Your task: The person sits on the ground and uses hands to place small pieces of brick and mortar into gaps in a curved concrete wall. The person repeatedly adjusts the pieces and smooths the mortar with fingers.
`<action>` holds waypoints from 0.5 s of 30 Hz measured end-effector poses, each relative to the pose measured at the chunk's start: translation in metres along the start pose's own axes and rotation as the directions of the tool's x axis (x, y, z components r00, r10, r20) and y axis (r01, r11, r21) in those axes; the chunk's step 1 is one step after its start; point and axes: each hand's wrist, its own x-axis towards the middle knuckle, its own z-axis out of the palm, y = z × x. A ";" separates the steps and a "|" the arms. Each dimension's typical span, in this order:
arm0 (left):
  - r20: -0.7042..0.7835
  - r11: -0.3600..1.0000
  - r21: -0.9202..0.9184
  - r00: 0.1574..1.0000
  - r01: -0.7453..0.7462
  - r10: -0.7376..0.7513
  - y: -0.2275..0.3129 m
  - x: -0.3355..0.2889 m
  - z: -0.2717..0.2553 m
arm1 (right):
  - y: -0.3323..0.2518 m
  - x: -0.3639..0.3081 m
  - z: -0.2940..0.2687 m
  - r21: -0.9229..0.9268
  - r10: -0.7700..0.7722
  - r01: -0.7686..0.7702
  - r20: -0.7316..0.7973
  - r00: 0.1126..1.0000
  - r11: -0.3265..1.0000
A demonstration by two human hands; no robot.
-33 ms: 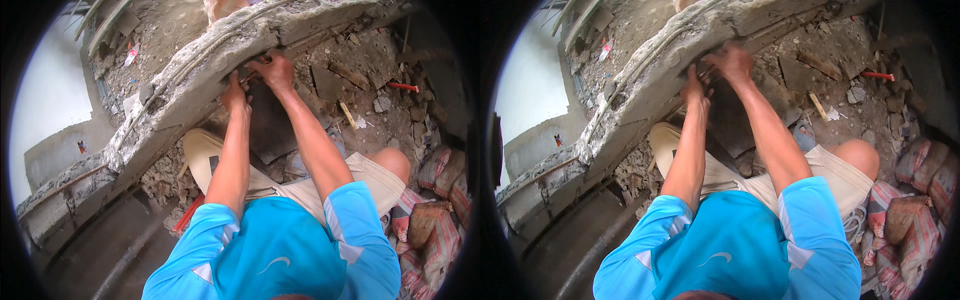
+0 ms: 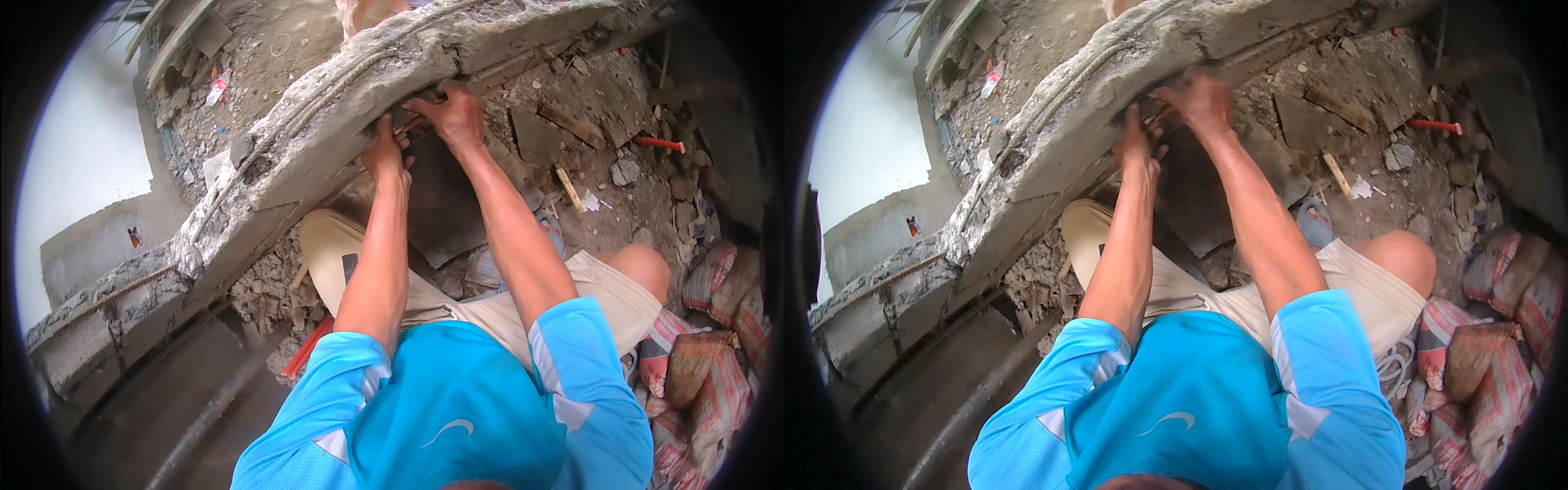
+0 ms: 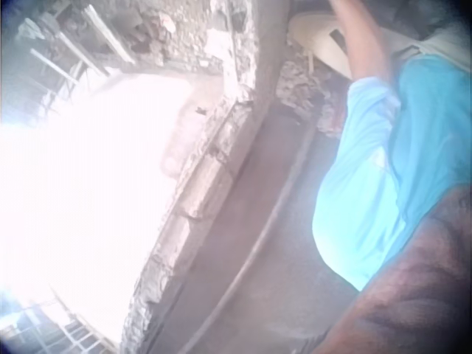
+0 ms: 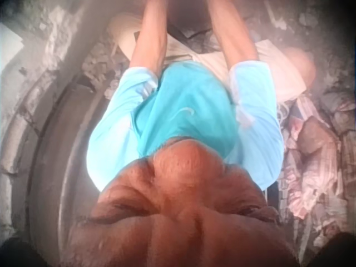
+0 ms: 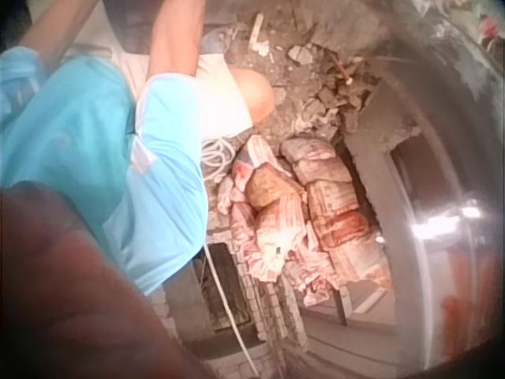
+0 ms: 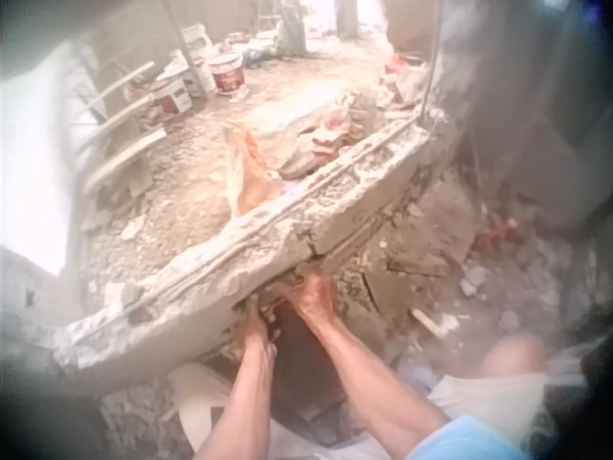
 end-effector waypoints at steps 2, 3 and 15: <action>0.028 0.998 0.054 0.999 -0.032 0.030 0.002 0.003 -0.006 | 0.002 0.006 -0.004 0.057 -0.045 0.044 0.017 0.999 0.997; 0.051 0.996 0.083 0.998 -0.045 0.041 0.002 0.006 -0.006 | 0.004 0.010 -0.004 0.016 -0.106 0.107 -0.019 0.994 0.994; 0.153 0.995 0.090 0.988 -0.035 0.021 0.000 0.014 -0.012 | 0.004 0.010 0.006 0.002 -0.061 0.062 -0.073 0.995 0.998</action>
